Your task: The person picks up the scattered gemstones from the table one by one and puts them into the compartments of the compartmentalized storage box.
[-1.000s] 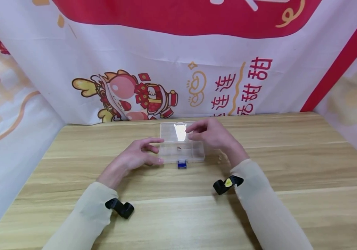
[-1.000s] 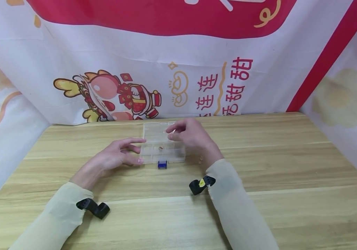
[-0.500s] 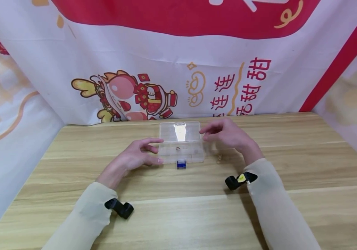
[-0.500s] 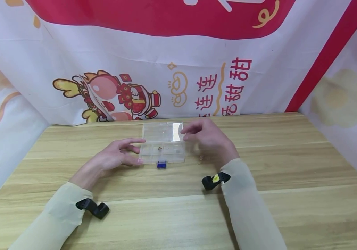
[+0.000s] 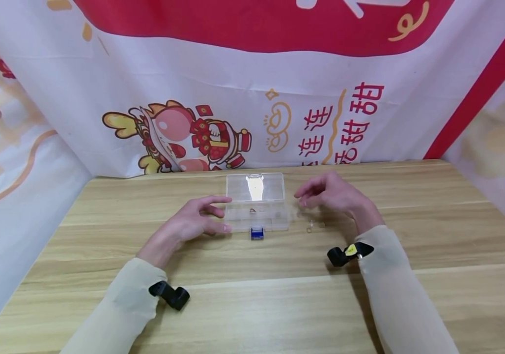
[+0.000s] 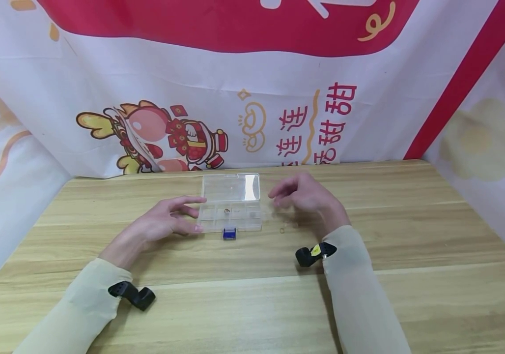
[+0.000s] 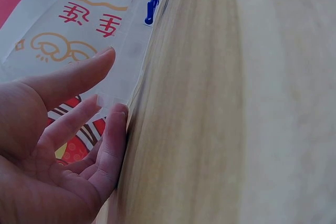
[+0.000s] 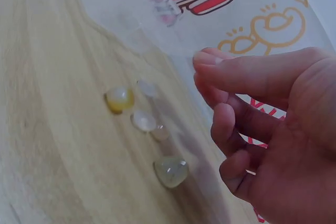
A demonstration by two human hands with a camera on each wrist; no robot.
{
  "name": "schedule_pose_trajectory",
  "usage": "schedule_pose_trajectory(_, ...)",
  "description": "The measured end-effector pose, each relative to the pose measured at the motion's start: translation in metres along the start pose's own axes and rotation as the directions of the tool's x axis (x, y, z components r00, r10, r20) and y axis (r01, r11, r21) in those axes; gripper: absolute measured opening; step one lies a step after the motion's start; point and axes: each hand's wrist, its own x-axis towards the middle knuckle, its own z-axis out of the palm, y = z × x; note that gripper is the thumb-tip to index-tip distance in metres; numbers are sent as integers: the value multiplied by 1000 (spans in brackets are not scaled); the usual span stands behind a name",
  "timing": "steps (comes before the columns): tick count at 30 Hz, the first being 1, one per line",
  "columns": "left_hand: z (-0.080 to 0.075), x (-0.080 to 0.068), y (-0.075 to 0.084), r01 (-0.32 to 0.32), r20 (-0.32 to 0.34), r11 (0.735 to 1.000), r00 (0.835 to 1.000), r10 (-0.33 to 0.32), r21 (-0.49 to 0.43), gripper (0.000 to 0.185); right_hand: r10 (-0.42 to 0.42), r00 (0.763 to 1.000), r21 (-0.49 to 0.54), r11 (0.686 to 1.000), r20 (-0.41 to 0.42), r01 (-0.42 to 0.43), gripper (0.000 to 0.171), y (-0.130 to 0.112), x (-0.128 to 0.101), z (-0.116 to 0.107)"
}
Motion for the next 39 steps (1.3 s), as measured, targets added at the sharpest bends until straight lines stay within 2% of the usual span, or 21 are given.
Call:
schedule_pose_trajectory(10, 0, 0, 0, 6, -5, 1000, 1000, -6, 11, 70, 41, 998, -71, 997, 46, -37, 27, 8, 2, 1)
schedule_pose_trajectory(22, -1, -1, 0, 2, -3, 1000, 1000, -2, 3, 70, 74, 996, -126, 990, 55, -67, 24, 7, 6, 8)
schedule_pose_trajectory(39, -1, 0, -1, 5, -1, 1000, 1000, -5, 3, 71, 48, 996, -145, 989, 73, -36, 16, 9, 5, 7)
